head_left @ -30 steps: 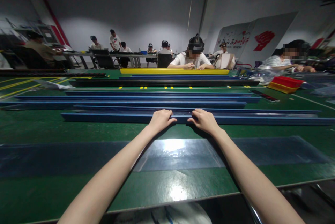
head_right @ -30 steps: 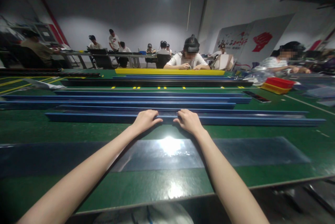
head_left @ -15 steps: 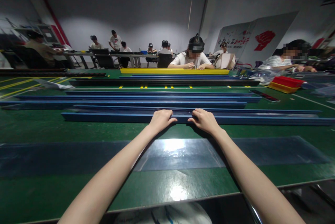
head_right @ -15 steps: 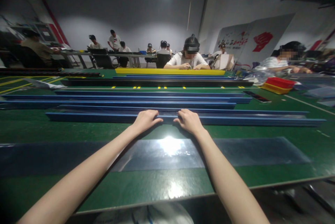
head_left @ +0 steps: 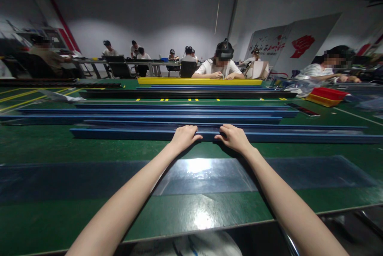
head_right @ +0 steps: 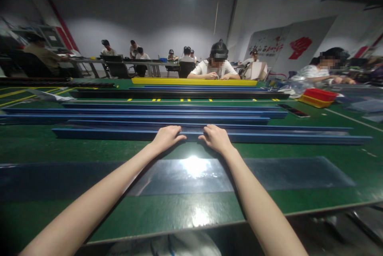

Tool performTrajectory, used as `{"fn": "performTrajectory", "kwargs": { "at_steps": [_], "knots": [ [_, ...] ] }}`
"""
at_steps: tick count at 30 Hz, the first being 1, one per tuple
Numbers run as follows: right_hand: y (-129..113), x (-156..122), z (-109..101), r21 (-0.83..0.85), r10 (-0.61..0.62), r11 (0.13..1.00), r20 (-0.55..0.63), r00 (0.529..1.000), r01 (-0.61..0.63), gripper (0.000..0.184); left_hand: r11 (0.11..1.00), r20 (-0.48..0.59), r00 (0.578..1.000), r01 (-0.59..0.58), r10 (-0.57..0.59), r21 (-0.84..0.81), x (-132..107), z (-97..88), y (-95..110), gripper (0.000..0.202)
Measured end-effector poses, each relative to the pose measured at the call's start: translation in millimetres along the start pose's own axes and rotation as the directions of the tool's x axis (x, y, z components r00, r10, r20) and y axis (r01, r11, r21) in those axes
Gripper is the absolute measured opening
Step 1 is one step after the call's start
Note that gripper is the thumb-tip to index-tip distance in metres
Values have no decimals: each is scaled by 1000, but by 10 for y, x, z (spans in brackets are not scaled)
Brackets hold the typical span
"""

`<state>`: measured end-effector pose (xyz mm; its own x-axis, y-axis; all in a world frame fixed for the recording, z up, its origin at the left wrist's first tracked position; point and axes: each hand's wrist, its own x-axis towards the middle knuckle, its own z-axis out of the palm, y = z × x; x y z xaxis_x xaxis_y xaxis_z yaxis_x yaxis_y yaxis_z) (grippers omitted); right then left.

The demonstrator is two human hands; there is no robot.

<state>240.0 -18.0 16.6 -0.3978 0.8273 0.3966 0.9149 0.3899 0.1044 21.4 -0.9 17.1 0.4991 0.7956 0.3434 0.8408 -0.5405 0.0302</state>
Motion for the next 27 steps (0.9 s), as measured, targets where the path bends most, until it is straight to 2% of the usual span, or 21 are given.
{"fn": "performTrajectory", "kwargs": {
  "at_steps": [27],
  "knots": [
    [12, -5, 15, -4, -20, 1000, -36, 999, 20, 28, 999, 38, 999, -22, 21, 34, 10, -12, -4, 30]
  ]
}}
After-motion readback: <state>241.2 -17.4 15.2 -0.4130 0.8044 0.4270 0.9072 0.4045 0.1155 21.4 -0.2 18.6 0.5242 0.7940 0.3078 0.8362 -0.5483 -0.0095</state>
